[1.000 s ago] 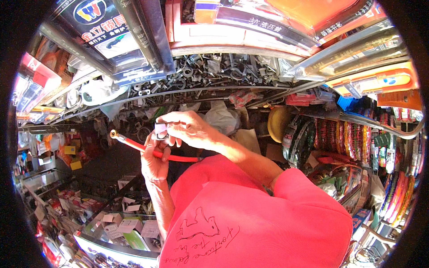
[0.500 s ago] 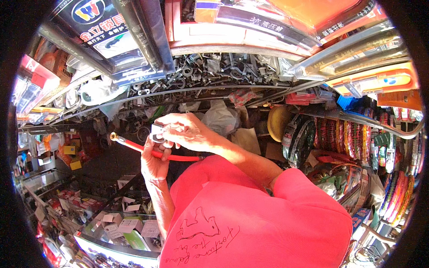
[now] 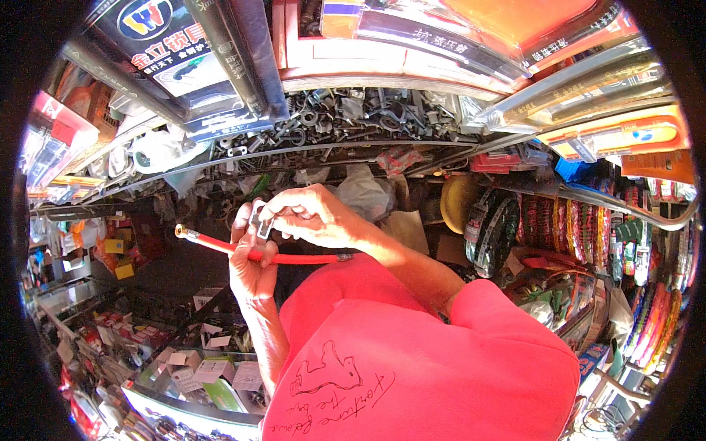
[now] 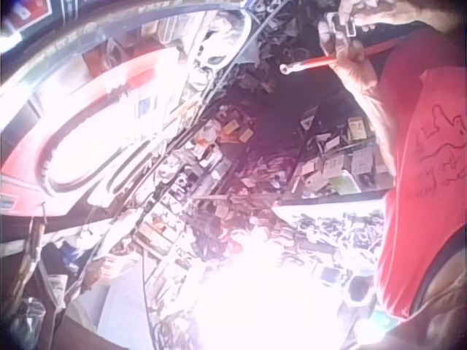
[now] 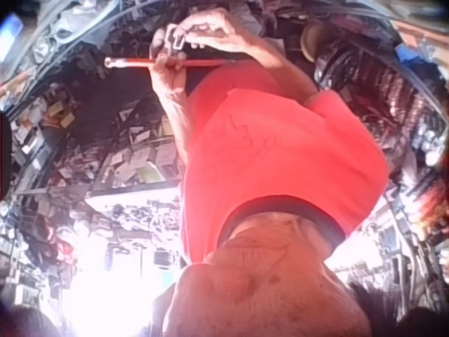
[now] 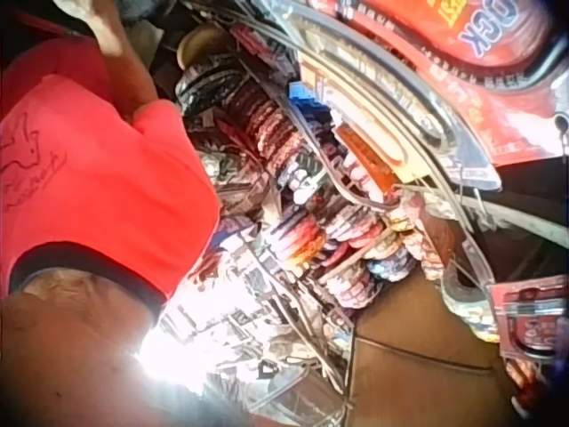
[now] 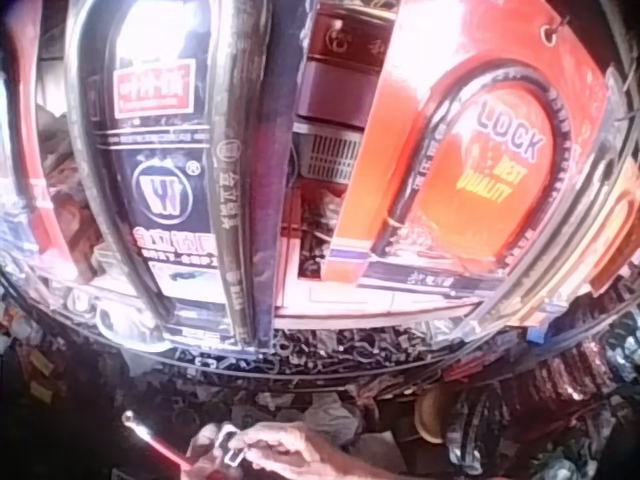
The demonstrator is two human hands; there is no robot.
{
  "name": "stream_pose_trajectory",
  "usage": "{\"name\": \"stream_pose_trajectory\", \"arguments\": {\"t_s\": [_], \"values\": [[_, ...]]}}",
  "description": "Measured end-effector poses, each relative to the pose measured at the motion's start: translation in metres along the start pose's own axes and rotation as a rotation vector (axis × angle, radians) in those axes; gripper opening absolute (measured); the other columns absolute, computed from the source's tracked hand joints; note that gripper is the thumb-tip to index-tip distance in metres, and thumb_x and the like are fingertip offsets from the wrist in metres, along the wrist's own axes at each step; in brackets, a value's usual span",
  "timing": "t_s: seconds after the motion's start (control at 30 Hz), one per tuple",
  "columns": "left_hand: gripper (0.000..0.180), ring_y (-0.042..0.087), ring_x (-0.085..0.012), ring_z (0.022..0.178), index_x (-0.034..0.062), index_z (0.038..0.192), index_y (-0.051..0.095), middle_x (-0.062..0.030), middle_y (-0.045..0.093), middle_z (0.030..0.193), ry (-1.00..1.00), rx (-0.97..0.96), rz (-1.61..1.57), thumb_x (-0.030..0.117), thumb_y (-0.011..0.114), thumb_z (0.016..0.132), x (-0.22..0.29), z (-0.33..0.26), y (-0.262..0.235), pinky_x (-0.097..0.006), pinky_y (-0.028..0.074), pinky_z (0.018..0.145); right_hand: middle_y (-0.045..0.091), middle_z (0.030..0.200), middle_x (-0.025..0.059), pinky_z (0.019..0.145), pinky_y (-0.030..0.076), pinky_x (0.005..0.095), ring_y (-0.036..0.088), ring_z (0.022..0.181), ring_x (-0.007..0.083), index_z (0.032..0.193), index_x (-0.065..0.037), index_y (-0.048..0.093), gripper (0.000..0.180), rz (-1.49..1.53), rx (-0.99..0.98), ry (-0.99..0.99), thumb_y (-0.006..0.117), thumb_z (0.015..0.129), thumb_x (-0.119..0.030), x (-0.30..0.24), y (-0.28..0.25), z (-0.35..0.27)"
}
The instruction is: The person rummages through a cluttered shelf of hardware, picking up and inspecting small metal lock components and keys. They repeatedly reach into the shelf, select items, and examine them in hand before returning them or moving to another section.
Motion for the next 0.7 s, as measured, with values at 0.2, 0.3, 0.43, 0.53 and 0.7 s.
{"name": "stream_pose_trajectory", "arguments": {"t_s": [0.2, 0.3, 0.43, 0.53, 0.7], "values": [[0.033, 0.055, -0.0119, 0.091, 0.0018, 0.114, 0.051, -0.0136, 0.054, 0.111, 0.038, -0.051, -0.033, -0.002, 0.055, 0.081, -0.0015, 0.0002, -0.004, -0.015, 0.032, 0.042, 0.062, 0.083, 0.0068, 0.062, 0.048, 0.0236, 0.059, 0.07, 0.0104, 0.094, 0.002, 0.058, 0.013, 0.07, 0.104, -0.015, 0.059, 0.083, -0.005, 0.0039, 0.0009, -0.0009], [0.034, 0.053, -0.0126, 0.097, 0.0018, 0.114, 0.051, -0.0133, 0.053, 0.111, 0.05, -0.029, -0.03, -0.002, 0.056, 0.08, -0.0005, -0.0011, 0.0002, -0.015, 0.034, 0.041, 0.061, 0.082, 0.0065, 0.062, 0.048, 0.023, 0.058, 0.07, 0.0094, 0.093, 0.003, 0.058, 0.014, 0.069, 0.117, 0.005, 0.061, 0.083, -0.005, 0.0053, 0.0012, -0.0023], [0.034, 0.052, -0.0137, 0.102, 0.0029, 0.114, 0.051, -0.0128, 0.052, 0.115, 0.016, -0.077, -0.107, -0.003, 0.056, 0.08, -0.003, -0.0002, -0.002, -0.015, 0.034, 0.041, 0.061, 0.081, 0.0055, 0.062, 0.048, 0.0223, 0.057, 0.07, 0.0087, 0.091, 0.003, 0.058, 0.014, 0.089, 0.134, 0.05, 0.062, 0.082, -0.006, 0.0026, 0.003, -0.0043], [0.035, 0.051, -0.0151, 0.103, 0.0041, 0.114, 0.052, -0.0121, 0.05, 0.118, 0.014, -0.075, -0.113, -0.003, 0.056, 0.08, -0.0045, -0.0018, 0.0027, -0.014, 0.035, 0.041, 0.061, 0.079, 0.0047, 0.062, 0.047, 0.0219, 0.057, 0.07, 0.0086, 0.091, 0.002, 0.058, 0.013, 0.117, 0.155, 0.059, 0.062, 0.082, -0.007, -0.0003, 0.0038, -0.005], [0.036, 0.05, -0.0161, 0.105, 0.0049, 0.115, 0.051, -0.0121, 0.049, 0.12, 0.01, -0.115, -0.089, -0.004, 0.054, 0.08, -0.007, 0.0, 0.0053, -0.014, 0.037, 0.042, 0.059, 0.076, 0.0035, 0.058, 0.044, 0.0214, 0.054, 0.066, 0.0067, 0.088, 0.001, 0.059, 0.011, 0.212, 0.3, -0.03, 0.063, 0.081, -0.007, 0.0026, 0.0071, -0.0023]]}}
Point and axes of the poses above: each hand's wrist, its own z-axis towards the middle knuckle, its own y-axis out of the palm, x = y × z, the point moved 2 cm from there along z, towards the middle knuckle
